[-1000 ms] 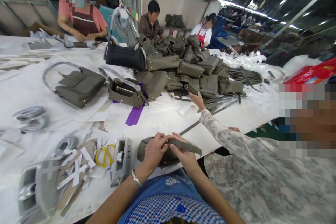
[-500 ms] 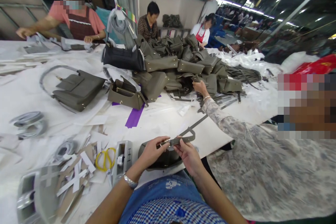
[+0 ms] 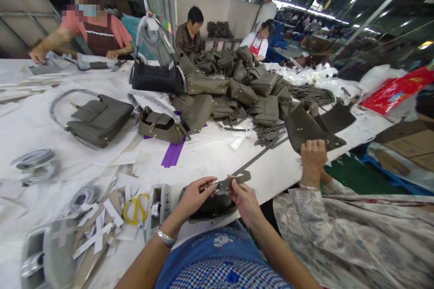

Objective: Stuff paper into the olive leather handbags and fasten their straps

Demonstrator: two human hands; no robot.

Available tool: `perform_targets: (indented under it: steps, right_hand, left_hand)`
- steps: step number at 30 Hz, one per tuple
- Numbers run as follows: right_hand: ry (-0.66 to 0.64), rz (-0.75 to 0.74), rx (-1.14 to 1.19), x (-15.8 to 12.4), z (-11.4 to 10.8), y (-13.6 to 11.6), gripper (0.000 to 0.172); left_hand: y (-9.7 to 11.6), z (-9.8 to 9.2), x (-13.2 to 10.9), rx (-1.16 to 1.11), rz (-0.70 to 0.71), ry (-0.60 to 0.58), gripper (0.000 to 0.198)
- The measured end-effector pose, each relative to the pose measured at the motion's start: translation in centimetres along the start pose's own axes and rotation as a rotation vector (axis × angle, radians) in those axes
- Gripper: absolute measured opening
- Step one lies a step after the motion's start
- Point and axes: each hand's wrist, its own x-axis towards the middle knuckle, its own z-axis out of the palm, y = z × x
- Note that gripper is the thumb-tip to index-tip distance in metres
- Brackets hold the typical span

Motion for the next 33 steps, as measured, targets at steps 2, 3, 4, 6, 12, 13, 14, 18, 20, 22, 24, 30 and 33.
perform_targets:
  steps: [2,3,4,6,12,13,14,18,20,22,24,30,33]
  right_hand:
    - [0.007,-0.083,-0.175,0.1,-0.1,0.4,0.031]
    - [0.007,-0.117,-0.250,0.1,-0.1,0.6,0.030]
    - [0.005,-0.138,-0.303,0.2,-0.2,0.8,0.030]
    - [-0.011,-0.140,-0.329,0.2,-0.1,1.0,0.029]
    - [-0.040,-0.030,-0.114,-0.3,0.0,0.1,0.036]
    - [-0.031,-0.009,-0.055,-0.3,0.0,-0.2,0.037]
    - [-0.020,0.006,-0.002,-0.4,0.0,-0.4,0.038]
    - [0.002,-0.002,0.050,-0.4,-0.1,-1.2,0.038]
    - [-0.003,-0.012,0.056,-0.4,-0.1,-1.5,0.039]
    - [-0.005,0.000,0.112,-0.3,-0.2,-1.8,0.040]
    - [-0.013,0.001,0.139,-0.2,-0.3,-2.0,0.037]
    - [0.001,-0.215,-0.441,-0.2,-0.3,-1.1,0.034]
    - [-0.042,-0.262,-0.613,-0.2,0.1,-0.4,0.037]
  left_hand:
    - [-0.1,0.3,0.1,0.025,0.012,0.015,0.043]
    - [-0.2,0.4,0.1,0.045,0.020,0.022,0.042]
    - [-0.3,0.5,0.2,0.067,0.028,0.028,0.041]
    - [-0.5,0.7,0.3,0.098,0.034,0.033,0.039]
    - [-0.7,0.4,0.2,0.090,0.025,0.008,0.037]
    - [-0.7,0.3,0.2,0.095,0.027,-0.002,0.037]
    - [-0.7,0.2,0.1,0.101,0.028,-0.010,0.037]
    - [-0.8,0.0,0.1,0.088,0.024,-0.013,0.040]
    - [-0.8,0.0,0.1,0.079,0.024,-0.012,0.041]
    - [-0.7,0.1,0.0,0.089,0.029,-0.009,0.041]
    - [-0.5,0.1,0.0,0.104,0.033,0.001,0.040]
    - [-0.3,0.2,-0.2,0.134,0.062,0.013,0.041]
    - [-0.1,0.3,-0.2,0.122,0.074,0.009,0.040]
